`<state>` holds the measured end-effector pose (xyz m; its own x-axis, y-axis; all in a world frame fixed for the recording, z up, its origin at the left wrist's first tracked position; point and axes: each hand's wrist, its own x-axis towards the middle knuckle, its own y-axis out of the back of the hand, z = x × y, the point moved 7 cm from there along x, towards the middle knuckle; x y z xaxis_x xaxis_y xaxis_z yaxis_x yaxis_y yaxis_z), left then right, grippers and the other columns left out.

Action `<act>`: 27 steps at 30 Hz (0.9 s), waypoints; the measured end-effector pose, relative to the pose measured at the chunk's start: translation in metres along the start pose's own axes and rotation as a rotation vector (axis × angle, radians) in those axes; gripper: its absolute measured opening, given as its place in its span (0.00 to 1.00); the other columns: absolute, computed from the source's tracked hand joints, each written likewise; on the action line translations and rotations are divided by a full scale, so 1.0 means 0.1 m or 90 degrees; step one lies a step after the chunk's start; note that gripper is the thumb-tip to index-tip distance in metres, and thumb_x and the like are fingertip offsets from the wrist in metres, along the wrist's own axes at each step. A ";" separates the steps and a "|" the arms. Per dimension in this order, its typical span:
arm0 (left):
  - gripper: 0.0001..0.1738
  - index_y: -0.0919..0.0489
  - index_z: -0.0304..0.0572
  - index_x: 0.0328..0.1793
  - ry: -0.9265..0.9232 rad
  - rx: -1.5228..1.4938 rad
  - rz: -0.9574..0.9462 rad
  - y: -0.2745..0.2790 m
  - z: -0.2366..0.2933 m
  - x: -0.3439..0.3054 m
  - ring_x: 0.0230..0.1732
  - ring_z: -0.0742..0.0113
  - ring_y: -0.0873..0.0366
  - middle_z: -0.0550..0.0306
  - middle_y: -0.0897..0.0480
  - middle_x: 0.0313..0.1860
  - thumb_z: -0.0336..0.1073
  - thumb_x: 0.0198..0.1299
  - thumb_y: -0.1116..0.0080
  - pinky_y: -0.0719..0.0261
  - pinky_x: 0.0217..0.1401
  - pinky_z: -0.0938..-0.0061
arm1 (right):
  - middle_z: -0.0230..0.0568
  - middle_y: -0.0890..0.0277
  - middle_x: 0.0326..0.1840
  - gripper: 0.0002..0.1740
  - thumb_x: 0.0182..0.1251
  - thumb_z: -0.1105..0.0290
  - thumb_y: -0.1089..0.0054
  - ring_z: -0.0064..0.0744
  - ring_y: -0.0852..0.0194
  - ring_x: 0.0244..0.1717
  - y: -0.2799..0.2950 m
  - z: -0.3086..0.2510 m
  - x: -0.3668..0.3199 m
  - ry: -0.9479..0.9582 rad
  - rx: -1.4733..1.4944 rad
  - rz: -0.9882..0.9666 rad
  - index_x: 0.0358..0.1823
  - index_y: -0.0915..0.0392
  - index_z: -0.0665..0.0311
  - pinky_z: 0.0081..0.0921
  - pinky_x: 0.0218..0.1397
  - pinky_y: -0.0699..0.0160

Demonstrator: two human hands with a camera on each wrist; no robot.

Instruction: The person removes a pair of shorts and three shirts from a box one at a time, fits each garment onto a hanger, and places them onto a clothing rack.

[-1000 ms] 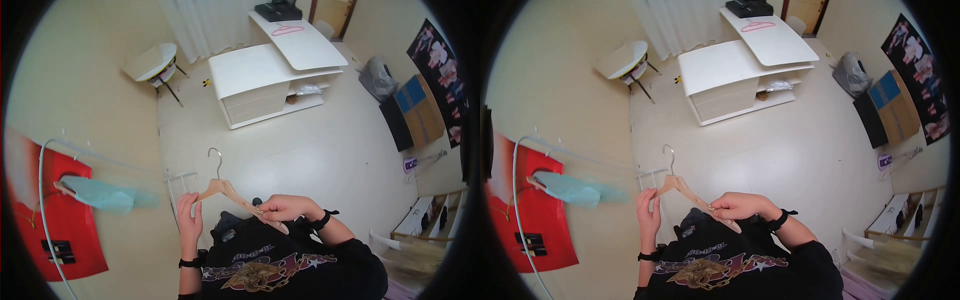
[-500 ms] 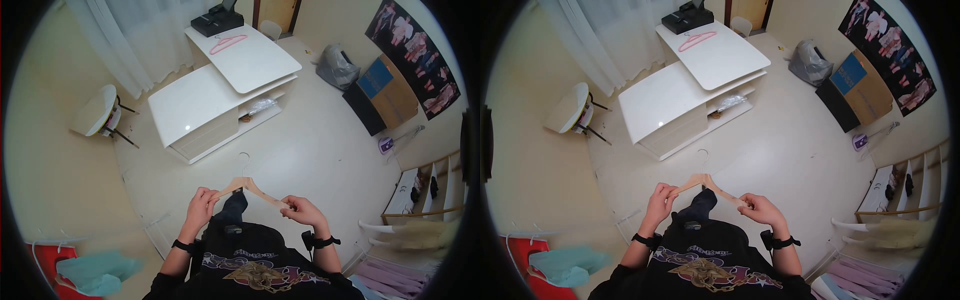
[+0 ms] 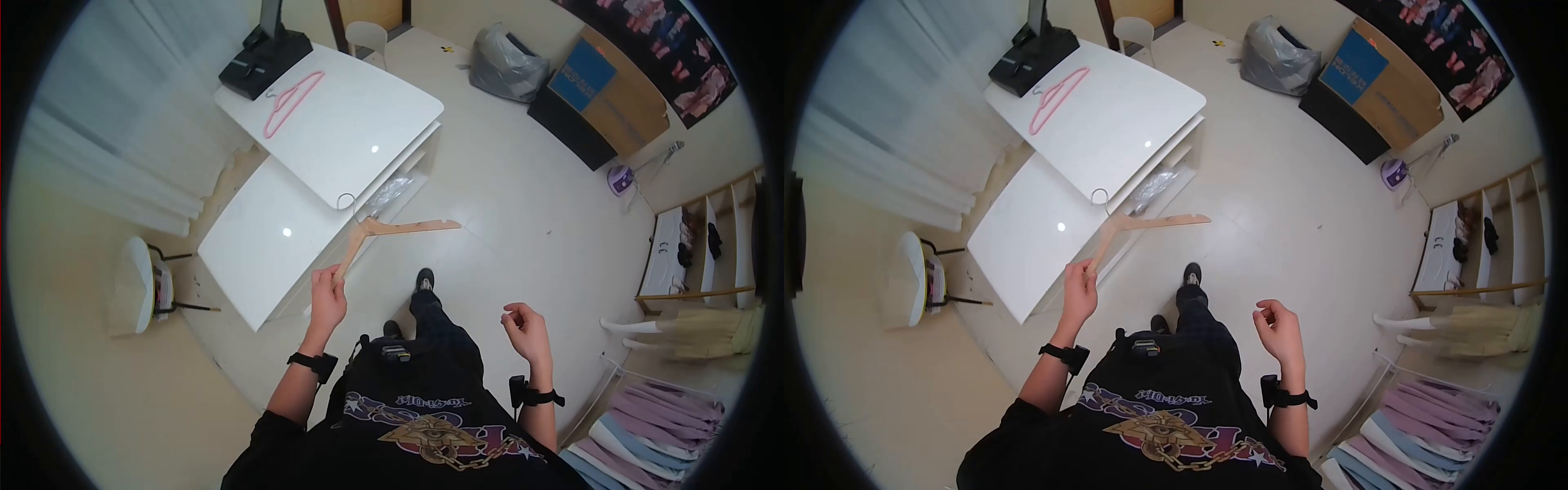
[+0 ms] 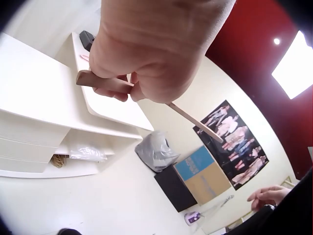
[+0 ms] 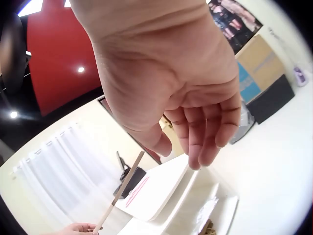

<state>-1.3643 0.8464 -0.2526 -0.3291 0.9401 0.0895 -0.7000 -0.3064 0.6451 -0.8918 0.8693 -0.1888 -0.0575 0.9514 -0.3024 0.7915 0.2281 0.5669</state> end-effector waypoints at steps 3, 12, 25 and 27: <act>0.17 0.20 0.35 0.65 -0.028 0.070 0.015 -0.32 -0.17 0.77 0.53 0.43 0.21 0.39 0.24 0.54 0.25 0.71 0.41 0.19 0.58 0.56 | 0.37 0.14 0.33 0.14 0.76 0.70 0.34 0.22 0.19 0.33 0.04 0.27 0.48 -0.060 0.055 0.028 0.56 0.16 0.71 0.24 0.38 0.19; 0.21 0.21 0.35 0.67 0.167 0.095 -0.041 -1.12 -0.56 2.58 0.57 0.41 0.22 0.38 0.26 0.57 0.24 0.69 0.40 0.21 0.65 0.55 | 0.42 0.13 0.34 0.13 0.75 0.69 0.34 0.28 0.17 0.33 0.47 -0.51 2.22 -0.022 0.073 0.053 0.53 0.15 0.71 0.28 0.39 0.17; 0.22 0.23 0.31 0.68 0.276 0.111 0.048 -1.93 -1.43 4.21 0.59 0.37 0.24 0.33 0.25 0.60 0.23 0.68 0.41 0.23 0.66 0.52 | 0.45 0.12 0.34 0.14 0.75 0.67 0.34 0.35 0.15 0.31 1.05 -1.06 3.94 -0.131 0.011 0.068 0.53 0.15 0.71 0.32 0.38 0.16; 0.22 0.23 0.30 0.69 0.317 0.120 0.043 -2.01 -1.44 4.41 0.59 0.36 0.24 0.33 0.26 0.60 0.22 0.68 0.43 0.22 0.64 0.50 | 0.45 0.11 0.35 0.14 0.75 0.66 0.35 0.36 0.15 0.32 1.17 -1.29 4.23 -0.110 -0.035 0.064 0.53 0.15 0.70 0.33 0.39 0.15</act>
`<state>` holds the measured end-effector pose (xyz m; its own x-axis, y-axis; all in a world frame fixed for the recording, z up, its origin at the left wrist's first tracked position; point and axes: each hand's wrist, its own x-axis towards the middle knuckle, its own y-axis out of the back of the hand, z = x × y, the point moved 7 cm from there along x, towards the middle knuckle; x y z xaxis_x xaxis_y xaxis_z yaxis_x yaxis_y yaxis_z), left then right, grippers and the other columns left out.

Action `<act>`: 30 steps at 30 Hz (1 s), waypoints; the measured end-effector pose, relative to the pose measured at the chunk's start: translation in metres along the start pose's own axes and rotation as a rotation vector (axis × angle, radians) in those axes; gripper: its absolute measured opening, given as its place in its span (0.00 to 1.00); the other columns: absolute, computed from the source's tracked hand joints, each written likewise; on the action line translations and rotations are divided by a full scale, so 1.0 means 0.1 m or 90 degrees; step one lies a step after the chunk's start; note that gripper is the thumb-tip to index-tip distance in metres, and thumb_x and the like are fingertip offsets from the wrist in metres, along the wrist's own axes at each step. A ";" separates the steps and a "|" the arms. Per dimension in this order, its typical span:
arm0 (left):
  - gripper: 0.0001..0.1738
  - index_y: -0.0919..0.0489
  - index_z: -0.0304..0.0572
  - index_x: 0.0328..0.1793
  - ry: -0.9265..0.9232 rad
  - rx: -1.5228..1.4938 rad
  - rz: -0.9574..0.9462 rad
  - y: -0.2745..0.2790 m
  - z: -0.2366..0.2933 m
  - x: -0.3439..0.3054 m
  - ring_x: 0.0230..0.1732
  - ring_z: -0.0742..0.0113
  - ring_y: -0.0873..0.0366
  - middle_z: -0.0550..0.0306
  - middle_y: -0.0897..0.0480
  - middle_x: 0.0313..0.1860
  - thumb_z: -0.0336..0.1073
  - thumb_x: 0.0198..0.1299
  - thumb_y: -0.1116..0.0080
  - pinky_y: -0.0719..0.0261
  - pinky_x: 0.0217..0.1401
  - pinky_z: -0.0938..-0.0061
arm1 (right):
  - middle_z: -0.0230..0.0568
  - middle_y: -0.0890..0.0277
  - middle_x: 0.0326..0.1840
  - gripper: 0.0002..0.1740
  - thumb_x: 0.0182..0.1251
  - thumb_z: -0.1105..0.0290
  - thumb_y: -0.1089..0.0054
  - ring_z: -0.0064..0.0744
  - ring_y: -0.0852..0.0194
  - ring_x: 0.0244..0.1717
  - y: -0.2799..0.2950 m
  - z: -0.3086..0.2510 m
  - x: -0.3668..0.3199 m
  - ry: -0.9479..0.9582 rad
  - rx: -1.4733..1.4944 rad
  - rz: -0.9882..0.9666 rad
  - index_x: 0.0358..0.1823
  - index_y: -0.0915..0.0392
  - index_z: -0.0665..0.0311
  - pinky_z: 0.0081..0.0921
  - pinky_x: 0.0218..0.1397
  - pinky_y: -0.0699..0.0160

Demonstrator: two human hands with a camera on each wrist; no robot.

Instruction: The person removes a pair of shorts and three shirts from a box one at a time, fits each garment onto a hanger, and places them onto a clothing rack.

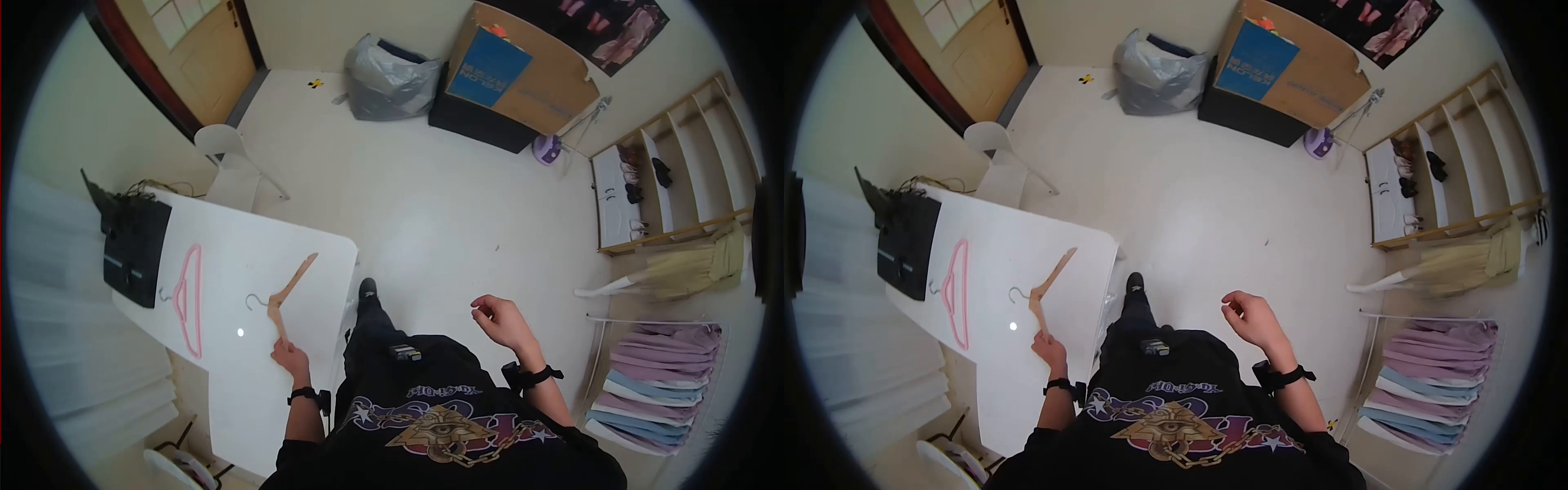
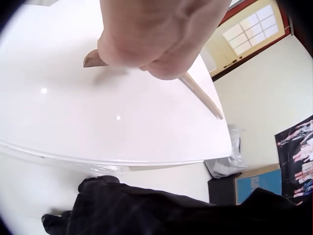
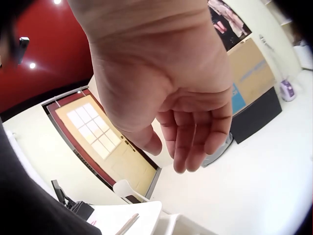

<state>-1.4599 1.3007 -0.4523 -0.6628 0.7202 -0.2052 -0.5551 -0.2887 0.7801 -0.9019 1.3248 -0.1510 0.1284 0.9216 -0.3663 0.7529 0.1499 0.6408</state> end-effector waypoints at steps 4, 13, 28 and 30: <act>0.21 0.21 0.34 0.67 -0.026 0.053 0.005 0.00 0.09 0.20 0.55 0.36 0.23 0.35 0.24 0.58 0.22 0.68 0.44 0.22 0.61 0.49 | 0.45 0.11 0.36 0.14 0.76 0.66 0.36 0.38 0.14 0.33 0.28 -0.21 0.36 -0.032 0.032 0.017 0.53 0.15 0.69 0.35 0.41 0.14; 0.20 0.24 0.39 0.62 -0.001 0.287 0.000 0.07 0.24 0.36 0.59 0.37 0.24 0.40 0.21 0.55 0.30 0.64 0.36 0.23 0.61 0.46 | 0.46 0.12 0.35 0.12 0.75 0.66 0.36 0.41 0.13 0.35 0.45 -0.24 1.08 -0.057 0.017 0.013 0.50 0.15 0.67 0.37 0.43 0.14; 0.10 0.19 0.35 0.53 -0.309 -0.142 -0.082 -1.74 4.54 0.86 0.43 0.66 0.19 0.54 0.18 0.45 0.27 0.67 0.35 0.19 0.50 0.71 | 0.42 0.12 0.33 0.12 0.73 0.69 0.35 0.35 0.15 0.32 2.19 0.72 2.85 0.034 0.197 0.170 0.51 0.15 0.69 0.32 0.40 0.16; 0.10 0.18 0.35 0.55 -0.368 -0.213 -0.239 -2.23 5.41 0.63 0.40 0.68 0.17 0.56 0.15 0.41 0.30 0.71 0.34 0.16 0.46 0.73 | 0.43 0.12 0.33 0.11 0.71 0.70 0.34 0.38 0.15 0.32 2.44 0.96 2.99 0.013 0.272 0.202 0.49 0.15 0.69 0.34 0.40 0.16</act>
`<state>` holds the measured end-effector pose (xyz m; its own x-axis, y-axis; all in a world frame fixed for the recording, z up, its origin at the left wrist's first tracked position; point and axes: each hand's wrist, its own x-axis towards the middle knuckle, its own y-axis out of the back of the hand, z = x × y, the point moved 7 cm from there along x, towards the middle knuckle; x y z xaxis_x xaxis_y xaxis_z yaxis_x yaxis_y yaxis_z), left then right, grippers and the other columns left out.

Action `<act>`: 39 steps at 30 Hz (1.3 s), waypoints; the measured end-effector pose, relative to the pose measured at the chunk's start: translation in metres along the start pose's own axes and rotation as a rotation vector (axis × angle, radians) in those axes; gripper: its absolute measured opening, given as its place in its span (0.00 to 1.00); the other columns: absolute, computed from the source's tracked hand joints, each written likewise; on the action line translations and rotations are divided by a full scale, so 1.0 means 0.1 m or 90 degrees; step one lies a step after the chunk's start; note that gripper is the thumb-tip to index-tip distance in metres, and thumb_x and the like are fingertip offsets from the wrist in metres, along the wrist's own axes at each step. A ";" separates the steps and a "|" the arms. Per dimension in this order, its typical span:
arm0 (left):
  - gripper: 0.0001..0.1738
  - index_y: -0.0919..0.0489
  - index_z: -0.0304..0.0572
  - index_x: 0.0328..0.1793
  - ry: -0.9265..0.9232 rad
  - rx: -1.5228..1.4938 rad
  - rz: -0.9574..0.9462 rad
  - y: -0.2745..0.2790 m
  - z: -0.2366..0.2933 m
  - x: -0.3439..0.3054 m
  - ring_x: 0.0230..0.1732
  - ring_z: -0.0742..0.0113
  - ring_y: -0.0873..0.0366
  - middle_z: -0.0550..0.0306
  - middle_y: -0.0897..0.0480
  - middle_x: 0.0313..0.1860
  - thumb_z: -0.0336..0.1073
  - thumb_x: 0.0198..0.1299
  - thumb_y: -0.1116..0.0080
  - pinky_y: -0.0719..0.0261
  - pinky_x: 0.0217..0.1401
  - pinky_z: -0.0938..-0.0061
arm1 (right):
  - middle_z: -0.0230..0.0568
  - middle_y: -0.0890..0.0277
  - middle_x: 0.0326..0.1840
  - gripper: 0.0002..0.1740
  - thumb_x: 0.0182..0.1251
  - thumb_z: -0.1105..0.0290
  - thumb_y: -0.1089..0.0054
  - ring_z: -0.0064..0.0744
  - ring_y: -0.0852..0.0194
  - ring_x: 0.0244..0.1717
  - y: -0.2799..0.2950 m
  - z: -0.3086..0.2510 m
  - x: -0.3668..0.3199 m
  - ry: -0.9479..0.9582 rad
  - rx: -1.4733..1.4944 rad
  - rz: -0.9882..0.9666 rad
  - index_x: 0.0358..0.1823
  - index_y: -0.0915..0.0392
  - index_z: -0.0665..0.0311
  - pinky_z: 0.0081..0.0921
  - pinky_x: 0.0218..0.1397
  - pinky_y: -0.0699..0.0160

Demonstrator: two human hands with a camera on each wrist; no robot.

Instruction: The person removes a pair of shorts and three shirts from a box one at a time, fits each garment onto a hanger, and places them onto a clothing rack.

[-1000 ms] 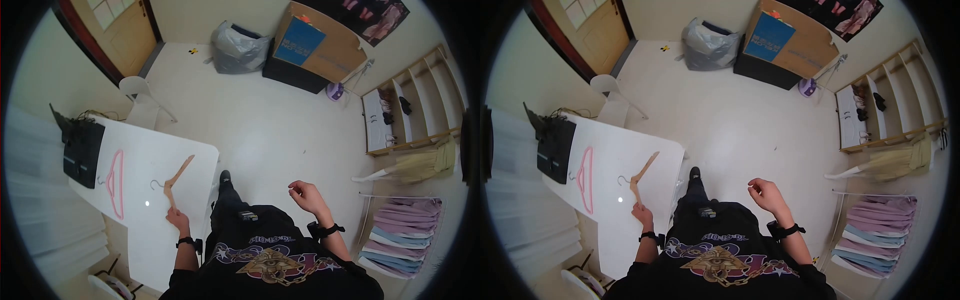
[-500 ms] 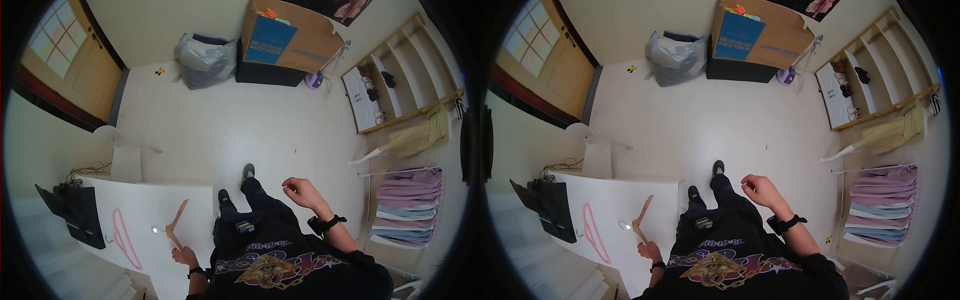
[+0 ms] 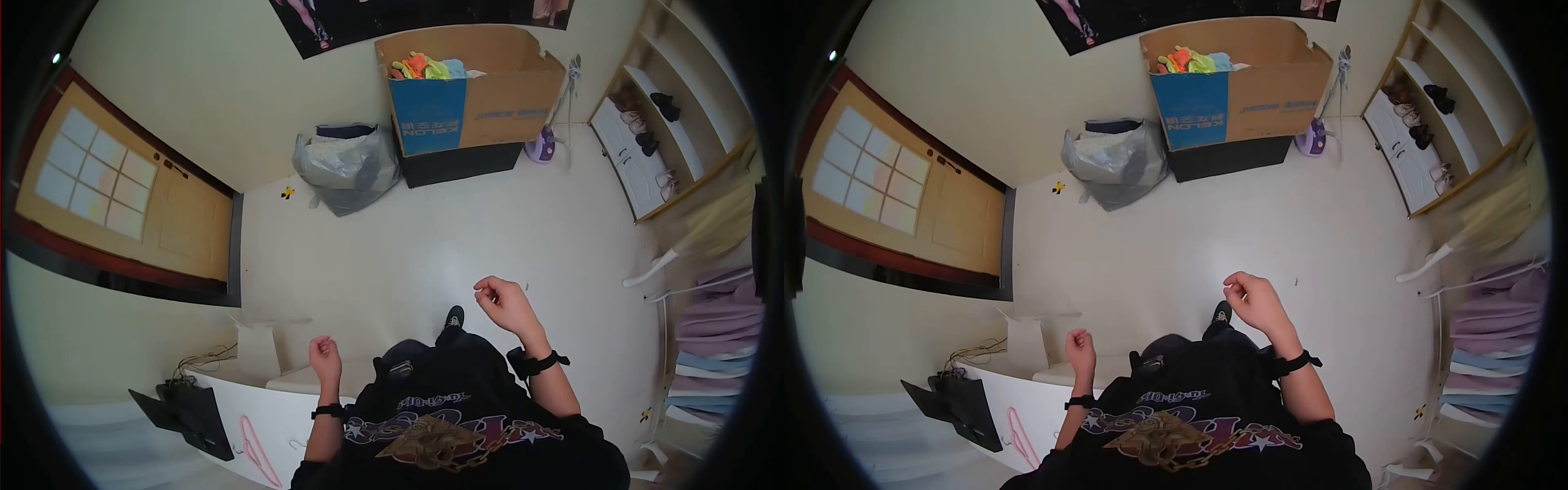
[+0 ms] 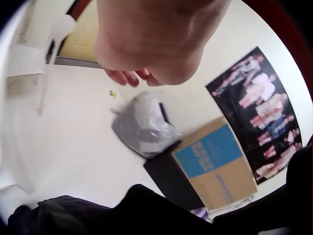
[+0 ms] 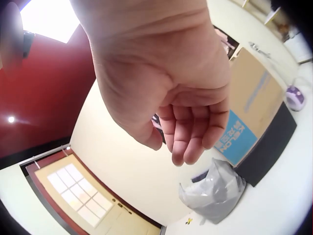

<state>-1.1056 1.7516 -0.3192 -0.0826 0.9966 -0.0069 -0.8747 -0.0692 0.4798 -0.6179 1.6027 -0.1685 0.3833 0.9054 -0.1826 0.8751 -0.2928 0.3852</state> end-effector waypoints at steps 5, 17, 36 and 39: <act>0.10 0.15 0.37 0.56 -0.111 0.103 -0.479 -1.50 1.65 0.31 0.39 0.68 0.13 0.55 0.10 0.40 0.34 0.75 0.35 0.14 0.44 0.72 | 0.37 0.14 0.31 0.10 0.73 0.71 0.33 0.28 0.17 0.32 0.63 0.31 0.33 -0.049 -0.003 0.067 0.50 0.14 0.69 0.28 0.39 0.18; 0.11 0.14 0.37 0.56 -0.180 0.068 -0.694 -4.14 2.83 1.86 0.40 0.60 0.10 0.50 0.08 0.42 0.35 0.76 0.38 0.13 0.48 0.68 | 0.35 0.14 0.30 0.10 0.71 0.74 0.32 0.24 0.19 0.30 1.76 0.70 1.87 -0.162 -0.035 0.188 0.50 0.15 0.70 0.25 0.37 0.18; 0.10 0.15 0.36 0.57 0.004 0.025 -0.439 -4.83 3.15 3.90 0.42 0.70 0.11 0.54 0.07 0.42 0.34 0.79 0.40 0.16 0.45 0.74 | 0.50 0.14 0.46 0.14 0.65 0.68 0.28 0.50 0.14 0.46 2.47 -0.54 6.66 0.181 -0.239 0.119 0.49 0.14 0.65 0.40 0.48 0.15; 0.10 0.15 0.37 0.57 0.080 0.052 -0.327 -4.71 3.16 3.99 0.43 0.72 0.11 0.55 0.08 0.42 0.36 0.81 0.41 0.17 0.43 0.75 | 0.54 0.14 0.47 0.16 0.64 0.64 0.29 0.59 0.15 0.52 2.29 -0.34 7.59 0.151 -0.253 0.050 0.48 0.15 0.67 0.48 0.53 0.15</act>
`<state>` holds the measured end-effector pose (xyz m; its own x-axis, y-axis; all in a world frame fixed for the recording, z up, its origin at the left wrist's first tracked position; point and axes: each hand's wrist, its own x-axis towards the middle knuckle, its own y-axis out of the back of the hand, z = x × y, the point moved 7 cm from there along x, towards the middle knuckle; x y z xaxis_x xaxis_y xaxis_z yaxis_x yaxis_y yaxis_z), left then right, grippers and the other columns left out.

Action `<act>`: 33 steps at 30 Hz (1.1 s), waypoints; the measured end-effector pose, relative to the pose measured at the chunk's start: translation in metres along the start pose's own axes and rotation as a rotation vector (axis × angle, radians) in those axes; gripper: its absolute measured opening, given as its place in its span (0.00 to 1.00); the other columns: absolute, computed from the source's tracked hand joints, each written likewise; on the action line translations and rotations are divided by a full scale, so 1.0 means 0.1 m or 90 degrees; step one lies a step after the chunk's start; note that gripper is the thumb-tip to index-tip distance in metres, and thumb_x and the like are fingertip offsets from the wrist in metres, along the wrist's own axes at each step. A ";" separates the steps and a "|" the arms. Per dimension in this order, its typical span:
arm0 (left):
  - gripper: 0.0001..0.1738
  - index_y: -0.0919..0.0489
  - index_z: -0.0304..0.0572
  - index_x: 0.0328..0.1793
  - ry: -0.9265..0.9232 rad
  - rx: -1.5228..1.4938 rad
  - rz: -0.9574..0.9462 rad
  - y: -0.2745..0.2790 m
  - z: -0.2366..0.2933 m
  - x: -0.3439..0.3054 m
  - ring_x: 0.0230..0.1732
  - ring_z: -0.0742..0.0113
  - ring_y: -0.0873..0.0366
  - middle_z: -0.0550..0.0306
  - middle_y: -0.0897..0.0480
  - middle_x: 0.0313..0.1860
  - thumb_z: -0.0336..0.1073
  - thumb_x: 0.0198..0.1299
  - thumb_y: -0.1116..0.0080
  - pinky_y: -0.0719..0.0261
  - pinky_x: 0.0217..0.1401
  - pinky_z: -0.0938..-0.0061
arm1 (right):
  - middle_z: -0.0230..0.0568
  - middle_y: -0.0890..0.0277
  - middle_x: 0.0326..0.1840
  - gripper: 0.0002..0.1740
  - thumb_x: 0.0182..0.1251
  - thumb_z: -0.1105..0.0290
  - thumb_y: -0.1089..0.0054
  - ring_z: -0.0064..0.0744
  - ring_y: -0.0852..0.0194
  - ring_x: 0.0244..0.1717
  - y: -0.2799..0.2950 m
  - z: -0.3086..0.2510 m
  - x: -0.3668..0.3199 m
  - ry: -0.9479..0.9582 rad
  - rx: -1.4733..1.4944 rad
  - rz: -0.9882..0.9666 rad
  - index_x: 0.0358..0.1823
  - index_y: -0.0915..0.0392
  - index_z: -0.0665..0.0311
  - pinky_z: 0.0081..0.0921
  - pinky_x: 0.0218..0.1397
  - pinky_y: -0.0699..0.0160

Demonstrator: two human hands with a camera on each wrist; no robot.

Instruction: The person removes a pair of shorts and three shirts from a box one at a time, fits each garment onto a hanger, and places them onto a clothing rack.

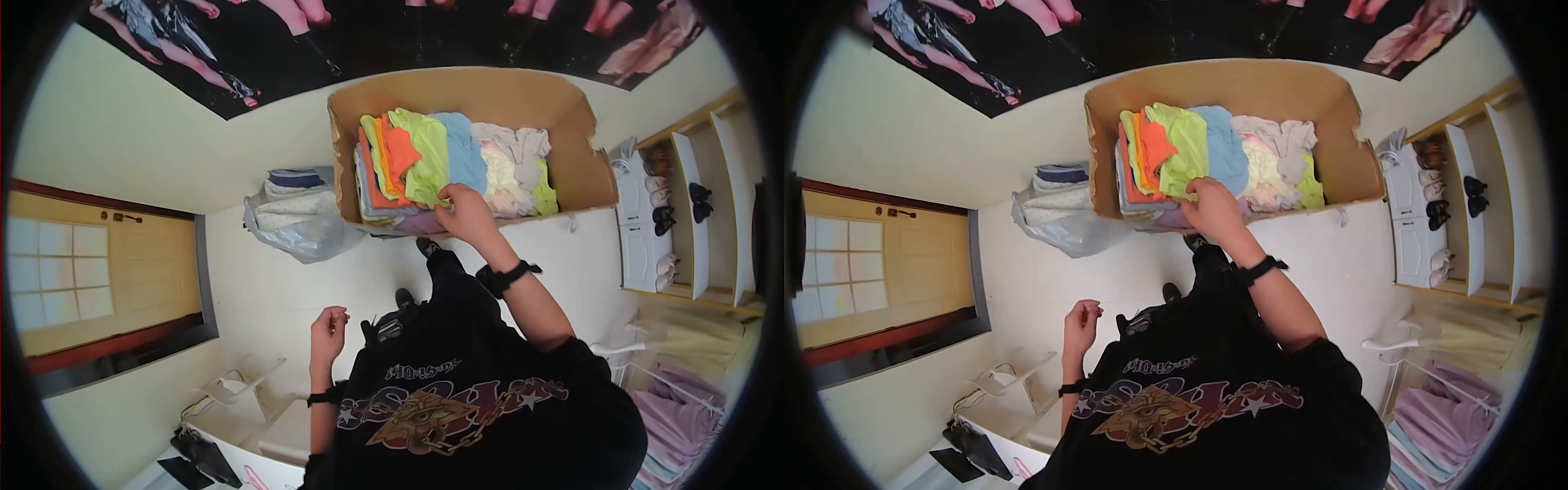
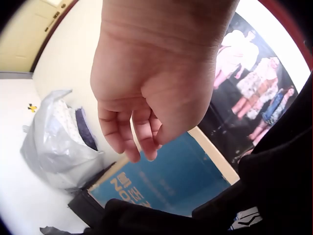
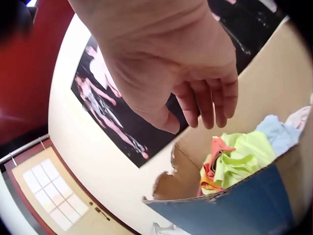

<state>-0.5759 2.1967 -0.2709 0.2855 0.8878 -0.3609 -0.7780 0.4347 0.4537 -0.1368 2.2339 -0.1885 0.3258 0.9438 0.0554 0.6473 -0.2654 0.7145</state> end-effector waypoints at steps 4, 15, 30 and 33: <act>0.11 0.15 0.37 0.57 0.059 -0.025 0.084 0.02 0.39 0.00 0.44 0.72 0.11 0.55 0.08 0.43 0.37 0.82 0.41 0.16 0.45 0.75 | 0.60 0.14 0.49 0.21 0.62 0.59 0.28 0.63 0.14 0.53 -0.87 0.73 0.80 -0.104 -0.081 -0.093 0.47 0.20 0.69 0.54 0.55 0.15; 0.12 0.17 0.35 0.58 0.179 -0.055 0.162 -0.04 0.60 -0.16 0.48 0.69 0.14 0.55 0.10 0.45 0.37 0.83 0.42 0.16 0.56 0.71 | 0.64 0.11 0.45 0.20 0.74 0.59 0.45 0.63 0.12 0.46 -0.65 2.09 1.31 -0.260 0.097 -0.043 0.45 0.16 0.73 0.51 0.52 0.15; 0.18 0.22 0.36 0.70 -0.105 -0.086 0.097 0.12 1.85 0.65 0.49 0.68 0.12 0.51 0.10 0.51 0.30 0.78 0.38 0.15 0.57 0.71 | 0.56 0.22 0.73 0.32 0.74 0.71 0.53 0.51 0.21 0.74 1.77 -0.84 0.88 0.170 1.245 -0.180 0.77 0.31 0.76 0.48 0.78 0.23; 0.43 0.39 0.40 0.88 -0.229 -0.106 0.160 0.36 2.18 0.29 0.59 0.59 0.14 0.42 0.19 0.72 0.26 0.70 0.32 0.14 0.61 0.64 | 0.54 0.20 0.72 0.32 0.72 0.71 0.48 0.50 0.20 0.73 1.40 -1.55 0.58 0.193 1.277 -0.447 0.77 0.30 0.74 0.45 0.77 0.22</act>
<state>-0.4733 2.2716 -0.0871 0.2300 0.9713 0.0612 -0.9186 0.1959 0.3432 -0.1340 2.2825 0.0223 -0.1900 0.8938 0.4062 0.3142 0.4474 -0.8374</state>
